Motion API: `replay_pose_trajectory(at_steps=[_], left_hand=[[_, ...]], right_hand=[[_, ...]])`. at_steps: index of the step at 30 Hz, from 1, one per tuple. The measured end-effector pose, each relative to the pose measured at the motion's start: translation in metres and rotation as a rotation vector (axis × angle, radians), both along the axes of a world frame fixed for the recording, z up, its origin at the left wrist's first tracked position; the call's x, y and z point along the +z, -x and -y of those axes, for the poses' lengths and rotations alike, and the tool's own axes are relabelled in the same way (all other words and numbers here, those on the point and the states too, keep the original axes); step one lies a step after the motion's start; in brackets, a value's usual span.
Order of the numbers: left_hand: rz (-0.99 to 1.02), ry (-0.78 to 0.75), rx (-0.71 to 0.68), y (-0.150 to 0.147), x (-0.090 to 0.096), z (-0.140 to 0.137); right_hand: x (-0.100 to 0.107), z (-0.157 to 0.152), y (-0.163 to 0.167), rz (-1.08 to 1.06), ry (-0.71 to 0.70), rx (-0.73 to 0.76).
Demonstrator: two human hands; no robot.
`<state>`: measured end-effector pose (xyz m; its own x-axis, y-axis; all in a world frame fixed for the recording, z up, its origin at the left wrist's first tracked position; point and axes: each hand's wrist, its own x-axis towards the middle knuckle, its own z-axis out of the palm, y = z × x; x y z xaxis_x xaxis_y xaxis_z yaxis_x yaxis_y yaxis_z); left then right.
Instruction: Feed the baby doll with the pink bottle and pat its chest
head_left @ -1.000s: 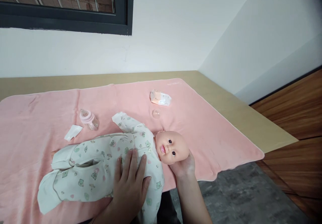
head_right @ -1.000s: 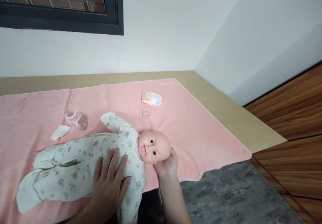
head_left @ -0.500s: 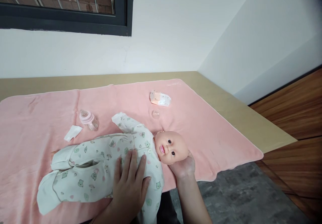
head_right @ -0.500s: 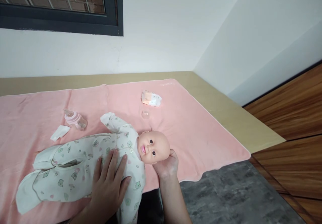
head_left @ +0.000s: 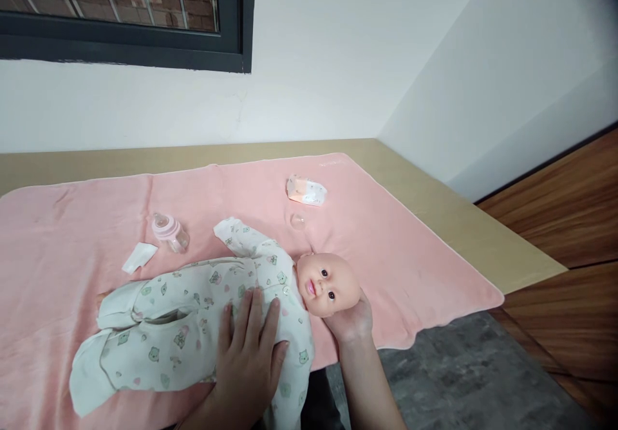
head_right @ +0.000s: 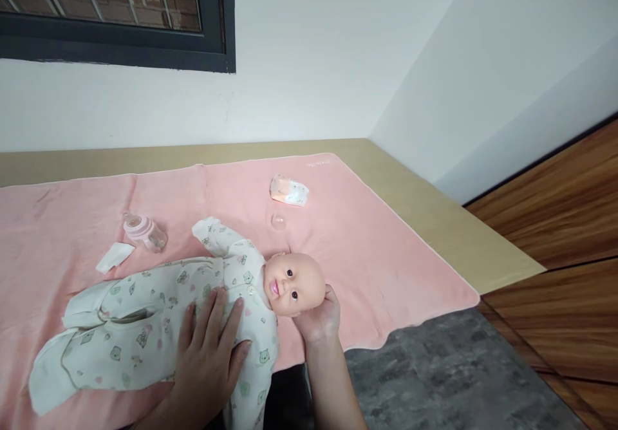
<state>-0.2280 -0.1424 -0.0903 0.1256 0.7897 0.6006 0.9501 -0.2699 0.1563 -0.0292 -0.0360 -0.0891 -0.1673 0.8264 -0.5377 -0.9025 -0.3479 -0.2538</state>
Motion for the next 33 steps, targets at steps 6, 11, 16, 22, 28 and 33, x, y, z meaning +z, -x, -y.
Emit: replay_pose_trajectory(at_steps=[6,11,16,22,28,33], left_hand=[[0.004,-0.007,-0.003,0.0,-0.001,0.0],[0.008,-0.004,-0.004,-0.001,-0.002,-0.001],[0.004,-0.001,0.0,0.0,-0.001,0.0],[-0.002,-0.001,0.004,0.0,-0.002,0.0],[0.006,0.002,0.0,-0.001,0.0,0.0],[-0.01,0.007,0.003,0.0,0.0,0.001]], right_hand=[[0.003,0.0,0.001,0.028,0.029,0.0],[0.0,-0.001,0.001,0.037,0.031,0.01],[-0.008,0.0,-0.003,0.036,-0.014,0.015],[-0.003,0.004,-0.002,0.03,-0.062,0.027],[-0.006,0.002,-0.002,0.048,-0.057,0.028],[-0.009,0.0,-0.004,0.051,-0.026,0.029]])
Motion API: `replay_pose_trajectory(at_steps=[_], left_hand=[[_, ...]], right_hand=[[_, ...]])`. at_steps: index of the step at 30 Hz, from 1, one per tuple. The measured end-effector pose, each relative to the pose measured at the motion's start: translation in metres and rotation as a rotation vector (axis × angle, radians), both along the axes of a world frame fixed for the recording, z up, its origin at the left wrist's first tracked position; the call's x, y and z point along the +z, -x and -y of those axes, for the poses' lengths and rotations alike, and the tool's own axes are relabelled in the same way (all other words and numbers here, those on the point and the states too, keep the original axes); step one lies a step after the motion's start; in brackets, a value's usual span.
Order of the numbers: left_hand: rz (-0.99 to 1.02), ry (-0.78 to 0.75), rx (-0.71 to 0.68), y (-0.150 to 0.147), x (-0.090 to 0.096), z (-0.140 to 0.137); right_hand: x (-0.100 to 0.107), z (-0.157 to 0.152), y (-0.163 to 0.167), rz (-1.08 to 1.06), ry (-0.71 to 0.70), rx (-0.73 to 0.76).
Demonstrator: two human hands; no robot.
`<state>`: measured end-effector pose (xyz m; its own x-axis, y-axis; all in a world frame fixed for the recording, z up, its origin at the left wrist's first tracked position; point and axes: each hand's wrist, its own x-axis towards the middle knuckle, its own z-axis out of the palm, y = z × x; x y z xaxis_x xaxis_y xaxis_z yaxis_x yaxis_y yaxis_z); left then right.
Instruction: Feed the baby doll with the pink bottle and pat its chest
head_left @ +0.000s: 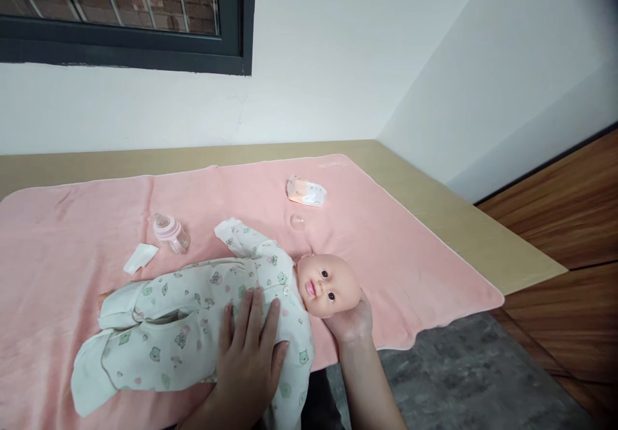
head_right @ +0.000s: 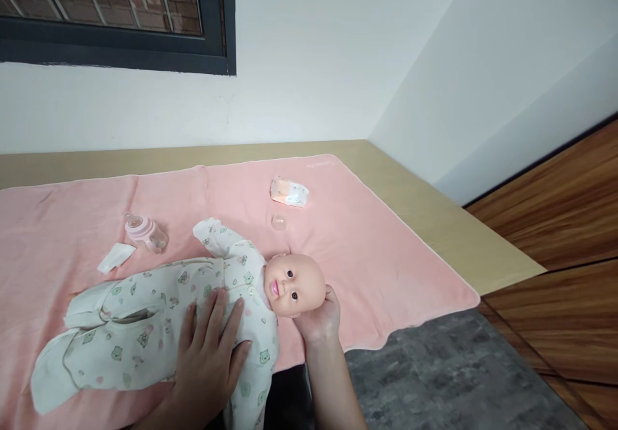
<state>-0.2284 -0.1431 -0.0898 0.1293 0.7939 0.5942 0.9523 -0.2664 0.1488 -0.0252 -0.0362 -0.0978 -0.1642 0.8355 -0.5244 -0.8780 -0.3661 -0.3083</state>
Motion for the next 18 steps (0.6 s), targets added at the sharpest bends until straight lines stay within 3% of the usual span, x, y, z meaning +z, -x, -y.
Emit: replay_pose_trajectory(at_steps=[10,18], left_hand=[[-0.003,0.001,0.004,0.0,-0.001,0.0],[-0.005,-0.005,0.004,0.0,-0.001,0.0]], right_hand=[[0.016,0.0,0.009,-0.003,-0.002,0.025],[0.007,-0.002,0.003,0.011,0.038,0.002]])
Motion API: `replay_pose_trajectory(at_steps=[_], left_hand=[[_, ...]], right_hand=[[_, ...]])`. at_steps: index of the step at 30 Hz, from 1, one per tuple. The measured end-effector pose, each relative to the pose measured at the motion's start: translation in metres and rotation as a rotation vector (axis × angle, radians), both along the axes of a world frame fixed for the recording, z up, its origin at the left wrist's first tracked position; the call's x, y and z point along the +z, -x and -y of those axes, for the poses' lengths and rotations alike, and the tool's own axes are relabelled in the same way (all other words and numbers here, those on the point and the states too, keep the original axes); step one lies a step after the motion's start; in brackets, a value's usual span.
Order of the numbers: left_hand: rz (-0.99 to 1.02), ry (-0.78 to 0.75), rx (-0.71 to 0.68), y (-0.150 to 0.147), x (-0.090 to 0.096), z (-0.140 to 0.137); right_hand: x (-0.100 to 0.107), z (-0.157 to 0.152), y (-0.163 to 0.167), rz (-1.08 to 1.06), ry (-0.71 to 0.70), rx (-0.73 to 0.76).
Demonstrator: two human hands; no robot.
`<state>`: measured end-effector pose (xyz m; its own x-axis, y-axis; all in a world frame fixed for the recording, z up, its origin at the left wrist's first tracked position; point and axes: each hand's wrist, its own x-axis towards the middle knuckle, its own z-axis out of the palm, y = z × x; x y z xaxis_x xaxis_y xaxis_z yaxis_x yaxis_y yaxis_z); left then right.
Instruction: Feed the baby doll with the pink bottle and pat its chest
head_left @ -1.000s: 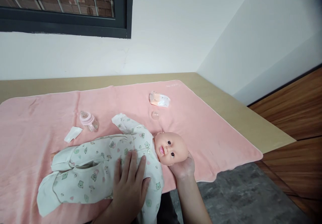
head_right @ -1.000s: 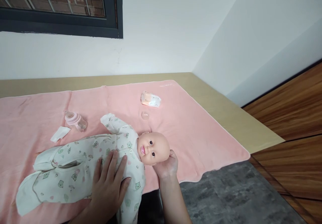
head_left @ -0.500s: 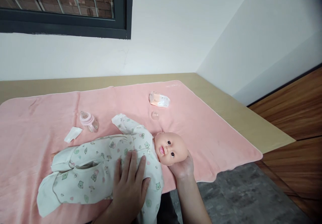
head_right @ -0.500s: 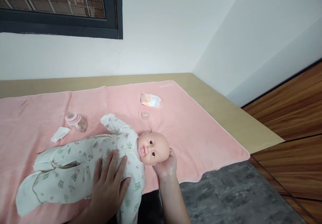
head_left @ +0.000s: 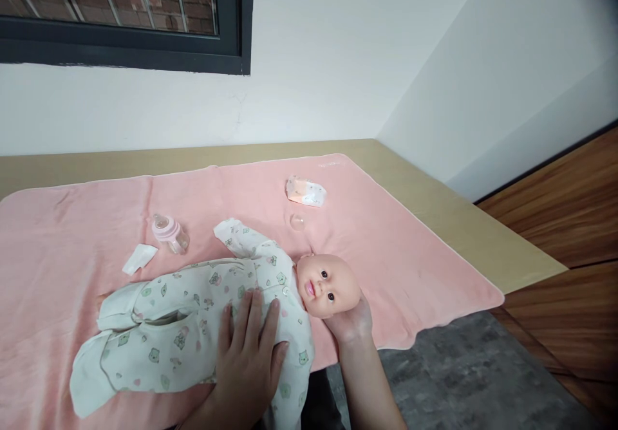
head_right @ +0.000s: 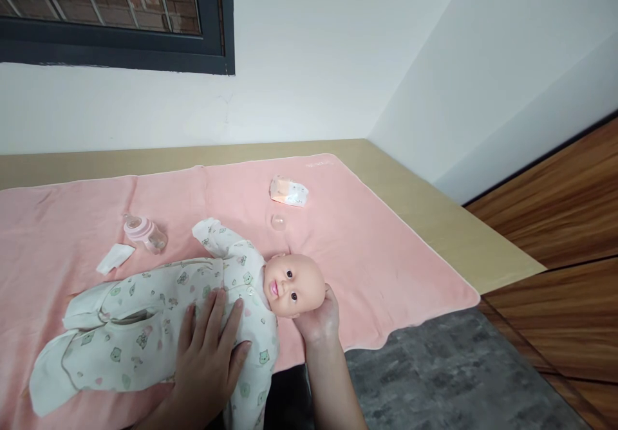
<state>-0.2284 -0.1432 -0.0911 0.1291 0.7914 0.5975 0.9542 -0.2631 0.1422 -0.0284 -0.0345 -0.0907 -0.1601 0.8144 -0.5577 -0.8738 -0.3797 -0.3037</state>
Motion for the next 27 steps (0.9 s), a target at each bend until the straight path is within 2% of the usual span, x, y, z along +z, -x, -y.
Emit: replay_pose_trajectory(at_steps=[12,20,27], left_hand=[[0.018,0.007,0.001,0.0,0.0,0.0],[0.014,0.004,-0.004,-0.001,0.001,-0.001],[0.019,-0.005,-0.002,-0.001,-0.001,-0.001]], right_hand=[[0.001,0.004,-0.002,-0.01,-0.002,-0.021],[-0.009,0.002,-0.004,0.026,-0.035,-0.018],[-0.002,0.003,-0.001,0.042,-0.005,-0.013]])
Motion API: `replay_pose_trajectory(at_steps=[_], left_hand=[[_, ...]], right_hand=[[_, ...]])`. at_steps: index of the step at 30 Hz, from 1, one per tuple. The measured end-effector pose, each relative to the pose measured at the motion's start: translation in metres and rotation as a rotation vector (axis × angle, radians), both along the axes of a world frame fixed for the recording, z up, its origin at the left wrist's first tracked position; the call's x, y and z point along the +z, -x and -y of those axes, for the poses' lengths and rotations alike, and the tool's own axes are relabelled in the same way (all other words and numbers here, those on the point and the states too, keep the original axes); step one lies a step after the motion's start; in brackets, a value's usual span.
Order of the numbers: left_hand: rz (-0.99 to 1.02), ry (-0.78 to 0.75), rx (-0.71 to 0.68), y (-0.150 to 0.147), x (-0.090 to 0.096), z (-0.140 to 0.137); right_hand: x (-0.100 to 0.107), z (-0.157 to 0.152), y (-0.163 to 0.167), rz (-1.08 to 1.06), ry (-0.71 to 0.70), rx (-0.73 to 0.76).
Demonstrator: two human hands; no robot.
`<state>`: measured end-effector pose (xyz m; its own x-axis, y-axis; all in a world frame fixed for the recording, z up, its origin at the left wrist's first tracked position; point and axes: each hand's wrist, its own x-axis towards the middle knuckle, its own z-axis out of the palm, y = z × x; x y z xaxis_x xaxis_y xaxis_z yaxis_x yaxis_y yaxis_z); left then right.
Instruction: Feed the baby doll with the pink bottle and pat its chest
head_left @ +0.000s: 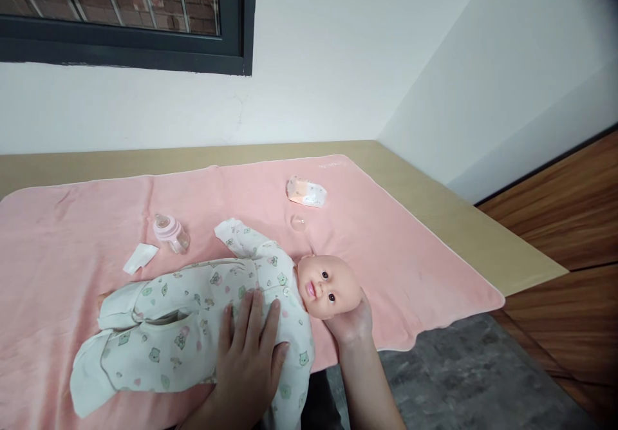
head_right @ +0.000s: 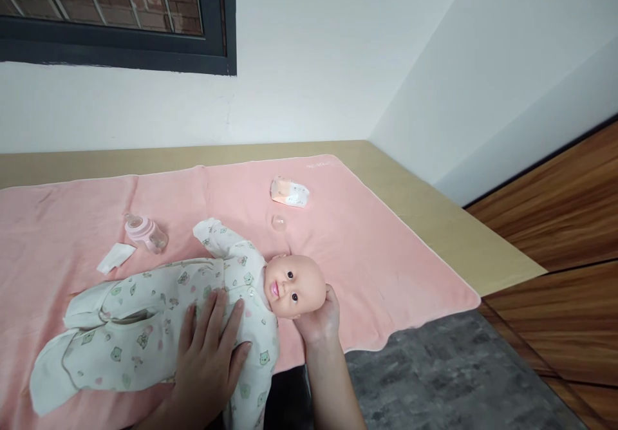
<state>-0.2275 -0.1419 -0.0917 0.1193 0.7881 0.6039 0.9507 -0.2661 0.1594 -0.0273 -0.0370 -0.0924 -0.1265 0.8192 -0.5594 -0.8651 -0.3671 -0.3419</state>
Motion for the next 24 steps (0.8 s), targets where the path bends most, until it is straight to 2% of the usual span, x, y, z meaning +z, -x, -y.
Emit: replay_pose_trajectory(at_steps=[10,24], left_hand=[[-0.009,-0.001,-0.001,0.0006,0.0012,0.0016],[-0.012,-0.011,-0.005,0.0007,-0.0008,0.0001]], right_hand=[[0.0052,-0.0009,0.0035,-0.015,0.008,-0.003],[0.0018,0.0008,0.0018,-0.013,-0.011,-0.015]])
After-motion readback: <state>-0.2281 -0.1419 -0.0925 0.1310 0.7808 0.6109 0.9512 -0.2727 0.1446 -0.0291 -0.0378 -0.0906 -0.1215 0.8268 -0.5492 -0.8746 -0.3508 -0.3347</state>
